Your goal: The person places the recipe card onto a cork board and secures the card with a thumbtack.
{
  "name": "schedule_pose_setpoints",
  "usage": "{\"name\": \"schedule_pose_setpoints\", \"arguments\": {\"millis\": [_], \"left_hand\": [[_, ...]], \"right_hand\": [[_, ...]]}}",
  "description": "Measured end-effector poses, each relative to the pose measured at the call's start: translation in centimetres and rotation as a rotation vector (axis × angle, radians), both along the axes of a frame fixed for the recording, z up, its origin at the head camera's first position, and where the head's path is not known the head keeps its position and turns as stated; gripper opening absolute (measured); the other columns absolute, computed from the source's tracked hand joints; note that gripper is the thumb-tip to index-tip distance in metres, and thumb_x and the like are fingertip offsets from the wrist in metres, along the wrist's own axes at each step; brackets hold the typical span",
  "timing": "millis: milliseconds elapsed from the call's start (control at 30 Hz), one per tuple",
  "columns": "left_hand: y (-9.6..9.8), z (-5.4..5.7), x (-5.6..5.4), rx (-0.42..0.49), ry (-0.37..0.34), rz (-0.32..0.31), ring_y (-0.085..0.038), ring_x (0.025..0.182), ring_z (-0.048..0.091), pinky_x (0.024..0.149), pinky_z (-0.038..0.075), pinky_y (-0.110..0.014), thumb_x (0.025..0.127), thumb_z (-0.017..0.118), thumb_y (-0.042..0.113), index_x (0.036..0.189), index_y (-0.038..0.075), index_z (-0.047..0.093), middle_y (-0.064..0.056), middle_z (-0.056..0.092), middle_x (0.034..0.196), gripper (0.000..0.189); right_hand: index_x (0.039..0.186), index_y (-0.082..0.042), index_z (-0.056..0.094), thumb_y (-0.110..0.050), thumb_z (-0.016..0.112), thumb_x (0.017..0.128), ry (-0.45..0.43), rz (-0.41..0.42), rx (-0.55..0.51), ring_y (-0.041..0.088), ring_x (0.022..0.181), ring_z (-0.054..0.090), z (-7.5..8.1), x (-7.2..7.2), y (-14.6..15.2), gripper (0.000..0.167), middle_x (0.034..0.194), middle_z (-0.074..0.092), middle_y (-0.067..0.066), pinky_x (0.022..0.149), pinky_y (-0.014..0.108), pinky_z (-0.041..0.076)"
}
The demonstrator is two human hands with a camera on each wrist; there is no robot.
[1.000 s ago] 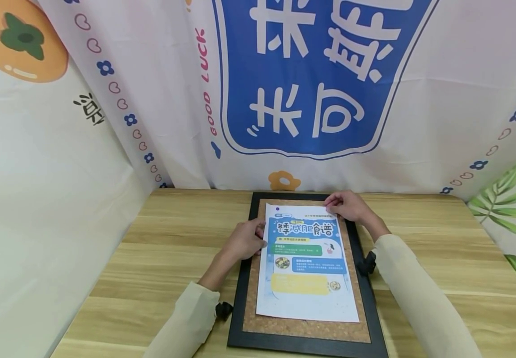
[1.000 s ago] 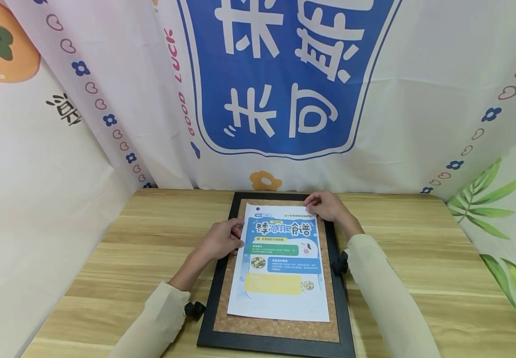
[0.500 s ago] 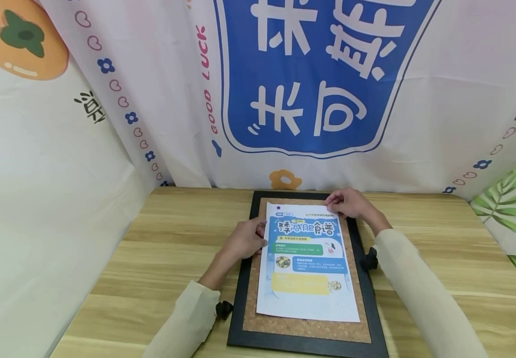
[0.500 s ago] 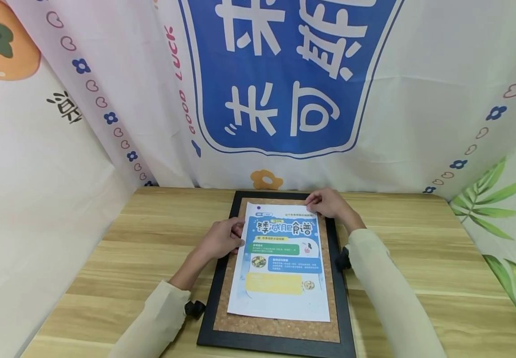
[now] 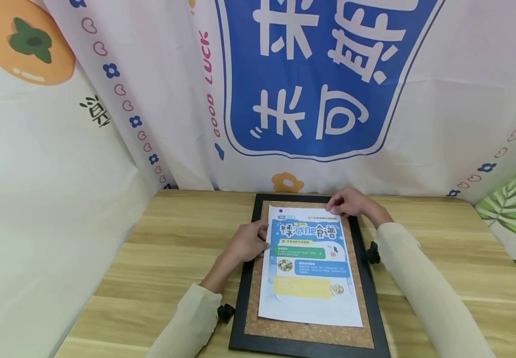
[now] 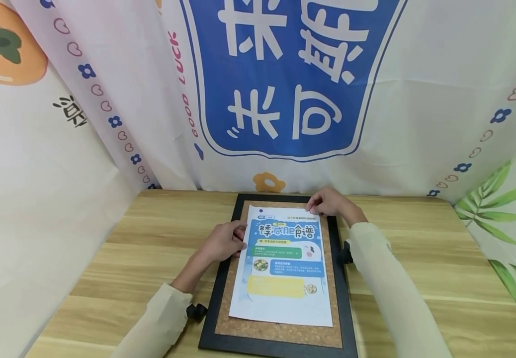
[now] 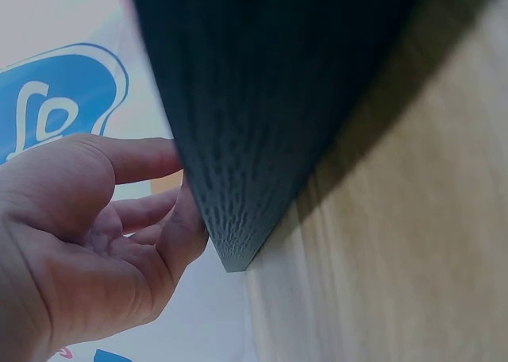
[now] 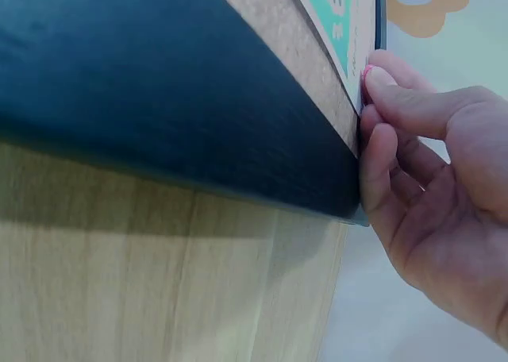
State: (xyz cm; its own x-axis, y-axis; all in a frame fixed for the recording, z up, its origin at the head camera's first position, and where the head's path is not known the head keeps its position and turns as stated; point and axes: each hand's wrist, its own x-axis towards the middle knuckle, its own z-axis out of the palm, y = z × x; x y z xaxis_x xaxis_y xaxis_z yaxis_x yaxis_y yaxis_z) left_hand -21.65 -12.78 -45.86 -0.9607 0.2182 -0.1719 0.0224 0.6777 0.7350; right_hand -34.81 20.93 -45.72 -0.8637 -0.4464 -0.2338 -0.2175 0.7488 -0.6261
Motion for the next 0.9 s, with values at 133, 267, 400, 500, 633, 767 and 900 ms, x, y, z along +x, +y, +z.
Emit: {"name": "schedule_pose_setpoints", "arguments": {"millis": [133, 267, 400, 500, 633, 767, 900], "left_hand": [[0.1, -0.1, 0.1, 0.009, 0.005, 0.005, -0.016, 0.065, 0.065, 0.059, 0.059, -0.026, 0.097, 0.073, -0.005, 0.151, -0.001, 0.055, -0.011, 0.062, 0.102, 0.057], [0.2, -0.1, 0.1, 0.013, 0.007, 0.007, -0.017, 0.065, 0.065, 0.059, 0.06, -0.026, 0.096, 0.073, -0.005, 0.151, -0.002, 0.055, -0.012, 0.063, 0.102, 0.058], [0.1, -0.1, 0.1, 0.01, 0.007, 0.009, -0.017, 0.065, 0.065, 0.058, 0.059, -0.026, 0.096, 0.073, -0.006, 0.151, -0.002, 0.055, -0.012, 0.063, 0.102, 0.058], [0.1, -0.2, 0.1, 0.003, 0.015, 0.01, -0.017, 0.065, 0.065, 0.058, 0.059, -0.026, 0.096, 0.073, -0.005, 0.151, -0.002, 0.055, -0.011, 0.063, 0.102, 0.057], [0.0, -0.2, 0.1, 0.002, 0.024, 0.008, -0.017, 0.064, 0.065, 0.058, 0.059, -0.026, 0.096, 0.073, -0.005, 0.15, -0.002, 0.055, -0.011, 0.063, 0.102, 0.057], [0.0, -0.2, 0.1, 0.006, 0.021, 0.006, -0.016, 0.064, 0.065, 0.058, 0.059, -0.026, 0.096, 0.073, -0.005, 0.15, -0.002, 0.055, -0.011, 0.063, 0.102, 0.057], [0.1, -0.3, 0.0, 0.005, 0.021, 0.004, -0.017, 0.065, 0.065, 0.058, 0.059, -0.027, 0.096, 0.073, -0.005, 0.15, -0.002, 0.056, -0.011, 0.063, 0.102, 0.057]], "right_hand": [[0.12, -0.003, 0.079, -0.01, 0.068, 0.104, -0.03, 0.004, -0.039, 0.023, 0.093, 0.062, -0.1, 0.1, 0.4, 0.02, 0.11, 0.074, 0.014, 0.075, 0.03, 0.054], [0.122, -0.003, 0.078, -0.012, 0.068, 0.105, -0.043, -0.017, -0.052, 0.024, 0.095, 0.062, -0.2, 0.2, 0.5, 0.021, 0.112, 0.073, 0.015, 0.075, 0.03, 0.054], [0.121, -0.004, 0.078, -0.013, 0.068, 0.105, -0.032, -0.026, -0.032, 0.023, 0.094, 0.063, -0.1, 0.2, 0.3, 0.021, 0.112, 0.074, 0.014, 0.074, 0.029, 0.055], [0.12, -0.003, 0.078, -0.013, 0.068, 0.105, -0.015, -0.027, -0.017, 0.023, 0.093, 0.063, -0.1, 0.2, 0.0, 0.021, 0.111, 0.074, 0.014, 0.073, 0.029, 0.055], [0.119, -0.003, 0.078, -0.011, 0.067, 0.104, -0.001, -0.031, 0.01, 0.023, 0.092, 0.064, -0.1, 0.1, -0.3, 0.02, 0.11, 0.074, 0.014, 0.072, 0.028, 0.055], [0.118, -0.004, 0.078, -0.011, 0.068, 0.103, -0.004, -0.038, 0.031, 0.022, 0.091, 0.064, 0.0, 0.1, -0.4, 0.02, 0.107, 0.073, 0.012, 0.071, 0.028, 0.055], [0.115, -0.005, 0.079, -0.011, 0.068, 0.103, -0.008, -0.063, 0.036, 0.022, 0.088, 0.063, 0.0, 0.0, -0.5, 0.018, 0.103, 0.071, 0.01, 0.071, 0.028, 0.054]]}}
